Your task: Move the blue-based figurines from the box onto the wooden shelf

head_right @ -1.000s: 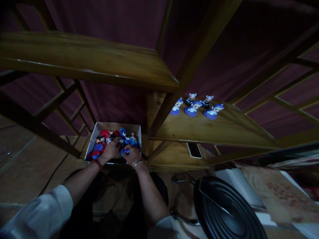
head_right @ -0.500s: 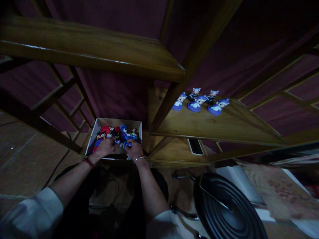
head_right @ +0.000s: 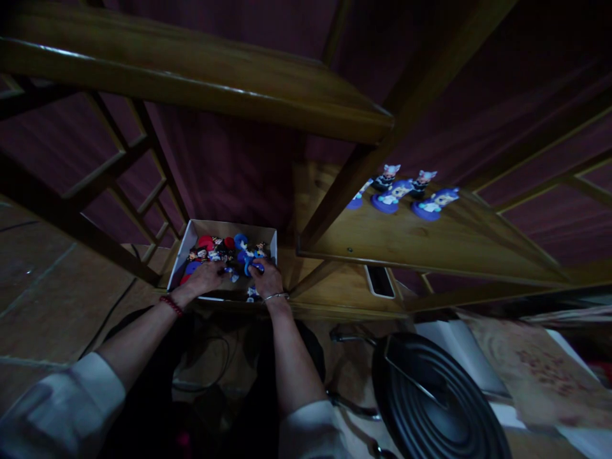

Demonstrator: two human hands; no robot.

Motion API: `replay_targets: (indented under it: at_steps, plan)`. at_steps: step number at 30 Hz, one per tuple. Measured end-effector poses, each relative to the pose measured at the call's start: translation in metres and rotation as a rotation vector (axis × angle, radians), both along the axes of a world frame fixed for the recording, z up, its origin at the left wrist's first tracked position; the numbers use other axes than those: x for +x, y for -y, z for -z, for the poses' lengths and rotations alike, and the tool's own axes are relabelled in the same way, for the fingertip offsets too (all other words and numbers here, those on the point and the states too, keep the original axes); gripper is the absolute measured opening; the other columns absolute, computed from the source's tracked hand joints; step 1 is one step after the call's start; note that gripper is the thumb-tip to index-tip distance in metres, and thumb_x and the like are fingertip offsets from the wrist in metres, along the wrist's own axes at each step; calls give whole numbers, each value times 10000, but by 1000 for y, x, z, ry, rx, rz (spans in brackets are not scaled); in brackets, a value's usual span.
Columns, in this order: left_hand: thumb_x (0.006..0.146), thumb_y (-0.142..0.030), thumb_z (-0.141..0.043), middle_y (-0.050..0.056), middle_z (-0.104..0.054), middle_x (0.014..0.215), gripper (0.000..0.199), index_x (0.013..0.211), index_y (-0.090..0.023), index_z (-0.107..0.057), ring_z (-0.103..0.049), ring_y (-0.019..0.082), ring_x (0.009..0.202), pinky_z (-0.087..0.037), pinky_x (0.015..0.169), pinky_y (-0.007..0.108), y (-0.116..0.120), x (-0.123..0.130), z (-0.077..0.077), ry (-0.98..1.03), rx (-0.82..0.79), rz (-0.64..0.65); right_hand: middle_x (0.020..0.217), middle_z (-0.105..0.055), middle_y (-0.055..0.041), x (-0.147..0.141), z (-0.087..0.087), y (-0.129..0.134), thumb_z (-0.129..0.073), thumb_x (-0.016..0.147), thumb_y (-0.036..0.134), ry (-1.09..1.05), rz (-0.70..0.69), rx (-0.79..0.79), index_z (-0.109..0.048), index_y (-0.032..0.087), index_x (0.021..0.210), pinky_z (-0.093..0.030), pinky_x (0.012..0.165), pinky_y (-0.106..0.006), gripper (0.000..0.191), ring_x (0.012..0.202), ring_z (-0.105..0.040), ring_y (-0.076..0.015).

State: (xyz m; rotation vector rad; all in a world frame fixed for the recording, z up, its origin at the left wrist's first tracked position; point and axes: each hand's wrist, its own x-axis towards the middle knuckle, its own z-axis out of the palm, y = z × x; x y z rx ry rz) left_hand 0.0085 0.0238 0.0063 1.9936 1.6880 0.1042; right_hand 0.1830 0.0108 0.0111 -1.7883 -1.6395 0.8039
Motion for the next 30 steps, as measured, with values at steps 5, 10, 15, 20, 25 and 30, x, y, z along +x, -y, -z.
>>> replay_targets:
  at_steps: [5,10,15,20,25,30]
  plan:
    - [721,-310,-485,35,-634,766,244,917,-209,-588,-572,158,776,-398,684,219,1,-1,-4,54,-11,3,817,-604,25,-2,2,-1,-556,673,265,20,-21,-6,-605,252,840,-430,744,-266,175,760,-560,-134]
    - [713,-244,-482,40,-638,835,286,982,-205,-572,-568,158,808,-399,709,220,1,-3,-4,74,-20,40,856,-623,7,-10,0,0,-560,671,230,72,-80,-28,-604,229,879,-435,763,-274,213,790,-571,-146]
    - [710,-206,-459,45,-639,843,305,998,-197,-559,-571,155,823,-400,722,228,1,-8,-7,54,-21,78,917,-633,4,-17,-1,0,-573,662,192,160,-211,-27,-587,220,929,-425,803,-255,269,839,-574,-140]
    - [733,-241,-434,49,-643,814,282,981,-188,-556,-582,155,785,-405,697,237,-1,-12,-8,15,-19,94,936,-627,-9,-22,1,2,-559,676,204,238,-295,-15,-588,222,939,-424,790,-248,265,849,-570,-140]
    - [747,-260,-426,61,-641,845,264,967,-180,-549,-582,157,781,-411,684,239,-1,-8,-3,9,21,77,883,-639,-5,-24,0,4,-558,688,271,253,-337,-31,-603,226,894,-423,740,-224,215,799,-582,-131]
    - [762,-256,-416,67,-636,885,301,1041,-187,-508,-584,164,805,-420,692,245,-2,-3,0,18,31,50,809,-655,3,-20,0,6,-526,716,364,314,-311,-72,-610,247,865,-416,663,-228,207,748,-592,-143]
